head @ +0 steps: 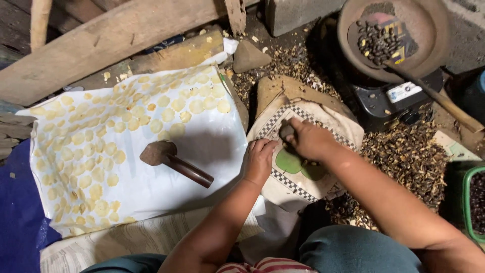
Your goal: Flattening roasted nuts into thin discs using a wooden mallet and a stone on a floor-level workspace
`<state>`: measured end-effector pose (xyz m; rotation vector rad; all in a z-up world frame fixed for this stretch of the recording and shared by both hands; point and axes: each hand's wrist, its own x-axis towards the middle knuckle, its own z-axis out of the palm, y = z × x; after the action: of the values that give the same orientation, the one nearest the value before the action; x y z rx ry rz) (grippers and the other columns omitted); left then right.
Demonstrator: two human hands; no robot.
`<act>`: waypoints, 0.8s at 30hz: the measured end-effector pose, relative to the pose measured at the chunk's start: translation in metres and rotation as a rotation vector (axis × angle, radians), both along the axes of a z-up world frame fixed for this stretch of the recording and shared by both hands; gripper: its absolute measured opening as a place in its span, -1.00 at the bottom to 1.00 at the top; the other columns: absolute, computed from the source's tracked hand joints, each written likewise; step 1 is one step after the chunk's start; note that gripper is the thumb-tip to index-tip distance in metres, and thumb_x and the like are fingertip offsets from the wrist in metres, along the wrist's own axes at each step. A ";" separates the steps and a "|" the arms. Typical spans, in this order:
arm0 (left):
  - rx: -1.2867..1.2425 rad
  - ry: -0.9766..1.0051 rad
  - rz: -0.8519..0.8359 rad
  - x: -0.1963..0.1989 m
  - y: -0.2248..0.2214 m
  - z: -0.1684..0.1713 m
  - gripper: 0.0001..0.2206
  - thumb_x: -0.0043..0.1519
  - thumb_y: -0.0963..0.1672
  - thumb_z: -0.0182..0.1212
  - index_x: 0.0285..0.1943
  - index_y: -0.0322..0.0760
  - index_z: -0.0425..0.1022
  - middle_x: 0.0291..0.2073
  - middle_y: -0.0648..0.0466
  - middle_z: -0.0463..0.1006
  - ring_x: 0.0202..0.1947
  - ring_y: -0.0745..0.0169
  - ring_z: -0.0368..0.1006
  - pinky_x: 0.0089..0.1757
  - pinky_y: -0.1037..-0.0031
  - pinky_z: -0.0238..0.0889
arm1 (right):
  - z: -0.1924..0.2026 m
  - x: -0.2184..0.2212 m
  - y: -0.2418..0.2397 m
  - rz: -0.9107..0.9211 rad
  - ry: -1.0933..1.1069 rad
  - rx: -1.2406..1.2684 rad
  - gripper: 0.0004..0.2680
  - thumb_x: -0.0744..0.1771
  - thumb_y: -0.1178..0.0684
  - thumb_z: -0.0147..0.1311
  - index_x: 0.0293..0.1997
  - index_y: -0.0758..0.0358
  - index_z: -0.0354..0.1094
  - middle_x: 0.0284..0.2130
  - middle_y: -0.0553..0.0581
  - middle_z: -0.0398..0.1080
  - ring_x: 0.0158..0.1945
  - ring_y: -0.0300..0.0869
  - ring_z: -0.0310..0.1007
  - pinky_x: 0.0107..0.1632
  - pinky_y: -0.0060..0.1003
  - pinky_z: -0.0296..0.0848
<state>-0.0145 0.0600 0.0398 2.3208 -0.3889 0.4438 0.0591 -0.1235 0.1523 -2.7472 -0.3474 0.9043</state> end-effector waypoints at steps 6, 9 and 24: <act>-0.050 0.038 0.051 0.014 -0.007 0.011 -0.75 0.26 -0.21 0.15 0.11 -0.11 0.51 -0.18 0.07 0.52 -0.13 -0.04 0.49 -0.05 0.25 0.35 | -0.007 -0.019 -0.008 0.044 -0.204 -0.068 -0.62 0.36 -0.19 -0.04 0.35 -0.19 0.05 0.02 0.26 0.40 -0.05 0.22 0.59 0.01 0.13 0.56; -0.050 0.050 0.022 0.035 -0.026 -0.008 -0.61 0.17 -0.21 0.25 0.21 -0.12 0.45 -0.20 0.05 0.54 -0.12 -0.06 0.49 -0.03 0.17 0.33 | -0.023 -0.019 -0.040 -0.177 -0.159 -0.007 -0.61 0.38 -0.20 -0.08 0.39 -0.17 0.00 0.02 0.29 0.39 0.02 0.29 0.55 0.07 0.21 0.52; 0.181 0.187 -0.029 0.008 -0.029 -0.002 -0.16 0.10 0.07 0.31 0.50 -0.42 0.09 0.48 -0.29 0.10 0.52 -0.28 -0.07 0.39 -0.11 -0.35 | -0.045 -0.023 -0.032 0.116 -0.368 0.092 -0.65 0.38 -0.18 -0.03 0.34 -0.15 0.11 -0.03 0.24 0.32 -0.05 0.31 0.55 0.03 0.22 0.50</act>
<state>-0.0069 0.0311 0.0375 2.5028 -0.3850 0.1812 0.0361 -0.1560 0.1073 -2.8218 -0.6009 0.3882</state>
